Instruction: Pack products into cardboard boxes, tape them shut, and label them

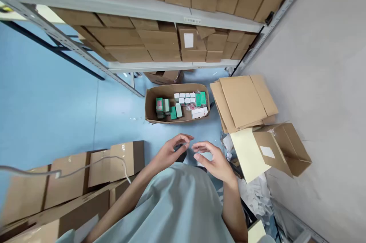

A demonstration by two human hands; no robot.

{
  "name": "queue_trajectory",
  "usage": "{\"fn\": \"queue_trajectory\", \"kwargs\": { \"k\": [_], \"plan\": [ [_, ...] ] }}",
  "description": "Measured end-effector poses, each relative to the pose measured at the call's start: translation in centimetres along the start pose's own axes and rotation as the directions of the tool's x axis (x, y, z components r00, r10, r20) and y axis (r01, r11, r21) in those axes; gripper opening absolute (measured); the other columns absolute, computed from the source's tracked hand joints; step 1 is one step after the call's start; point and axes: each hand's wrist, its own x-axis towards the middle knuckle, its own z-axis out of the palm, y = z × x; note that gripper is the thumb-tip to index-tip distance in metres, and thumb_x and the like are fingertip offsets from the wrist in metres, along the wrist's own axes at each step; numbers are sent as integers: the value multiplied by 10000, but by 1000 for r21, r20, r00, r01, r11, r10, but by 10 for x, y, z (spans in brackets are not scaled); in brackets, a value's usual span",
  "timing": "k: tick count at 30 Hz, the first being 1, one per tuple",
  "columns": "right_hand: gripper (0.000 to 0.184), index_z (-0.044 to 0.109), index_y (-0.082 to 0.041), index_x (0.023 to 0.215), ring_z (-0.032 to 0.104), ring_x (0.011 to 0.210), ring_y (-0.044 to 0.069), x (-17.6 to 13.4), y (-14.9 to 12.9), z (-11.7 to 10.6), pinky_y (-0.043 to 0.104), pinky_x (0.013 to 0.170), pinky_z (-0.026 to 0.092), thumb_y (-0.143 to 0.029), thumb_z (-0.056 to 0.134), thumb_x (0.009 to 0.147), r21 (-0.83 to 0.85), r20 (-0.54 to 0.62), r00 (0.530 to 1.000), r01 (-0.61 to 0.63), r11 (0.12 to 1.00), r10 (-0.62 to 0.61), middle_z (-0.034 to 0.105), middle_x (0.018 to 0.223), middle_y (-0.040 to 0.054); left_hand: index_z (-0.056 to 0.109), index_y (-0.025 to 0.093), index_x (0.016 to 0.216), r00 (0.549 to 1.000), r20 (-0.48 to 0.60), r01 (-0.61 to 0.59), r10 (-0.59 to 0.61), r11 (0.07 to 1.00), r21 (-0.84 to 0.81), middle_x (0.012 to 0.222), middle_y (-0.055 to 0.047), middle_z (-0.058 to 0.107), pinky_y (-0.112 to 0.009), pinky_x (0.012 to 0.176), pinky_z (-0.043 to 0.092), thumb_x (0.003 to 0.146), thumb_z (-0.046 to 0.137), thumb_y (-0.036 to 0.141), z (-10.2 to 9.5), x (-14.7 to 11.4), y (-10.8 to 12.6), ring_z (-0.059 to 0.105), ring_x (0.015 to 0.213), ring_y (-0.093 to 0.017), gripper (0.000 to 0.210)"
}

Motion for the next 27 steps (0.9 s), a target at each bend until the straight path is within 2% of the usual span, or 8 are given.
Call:
{"fn": "queue_trajectory", "kwargs": {
  "k": [4,9,12,15,18,22,25,27],
  "plan": [
    [330,774,-320,1399,759,1291,259,59,-34,23,425,1152,583,-453,731,1101,-55,80,997,-8,998,12,807,1386,67,721,263,1040,998,64,2,-11,990,140,1272,-114,813,-434,1089,576,993,668,487,-61,26,-3,769,1195,-312,235],
    [330,773,-323,1396,771,1263,251,126,-61,26,422,1141,599,-466,725,1102,-13,136,990,-30,999,31,819,1346,61,775,270,1097,925,376,-11,-49,988,156,1139,-78,832,-370,958,588,1007,653,453,-108,67,11,783,1046,-293,239],
    [318,787,-305,1318,789,1207,247,179,-55,16,419,1121,606,-528,707,1105,37,73,995,-70,997,67,833,1288,62,799,274,1029,889,456,16,-40,998,56,1055,-65,833,-357,943,597,1009,675,457,-122,104,33,770,964,-272,222],
    [335,777,-287,1278,788,1204,249,243,-30,2,419,1114,603,-558,700,1097,53,48,993,-113,992,111,834,1267,68,828,279,1018,887,460,91,-50,994,-67,1023,-68,835,-374,949,617,977,745,483,-135,144,54,763,947,-275,225],
    [323,767,-281,1279,776,1207,250,303,3,-10,418,1113,596,-522,725,1068,-19,120,983,-140,990,141,824,1289,68,842,271,1025,928,363,177,-84,957,-231,1086,-94,839,-453,1054,613,922,840,501,-147,181,58,780,1066,-322,252],
    [260,798,-293,1265,758,1216,269,352,29,-17,445,1138,569,-402,771,1030,-262,291,943,-85,961,163,816,1317,58,810,235,1055,981,5,159,-192,799,-580,1144,-123,826,-552,1132,592,881,896,593,-157,227,26,786,1174,-372,407],
    [193,843,-315,1204,790,1145,265,379,26,-19,426,1090,597,-355,780,1026,-280,510,849,14,960,137,849,1196,30,791,228,1140,930,-224,122,-290,822,-556,1216,-128,811,-541,1213,535,961,814,588,-166,263,-22,756,1261,-360,403],
    [198,857,-335,1206,816,1079,242,402,25,-20,383,1019,629,-400,775,1037,-174,653,750,13,985,106,863,1140,4,780,225,1070,880,-298,240,-371,886,-396,1213,-136,795,-521,1255,487,948,839,461,-174,283,-60,710,1342,-376,272]
  ]
}}
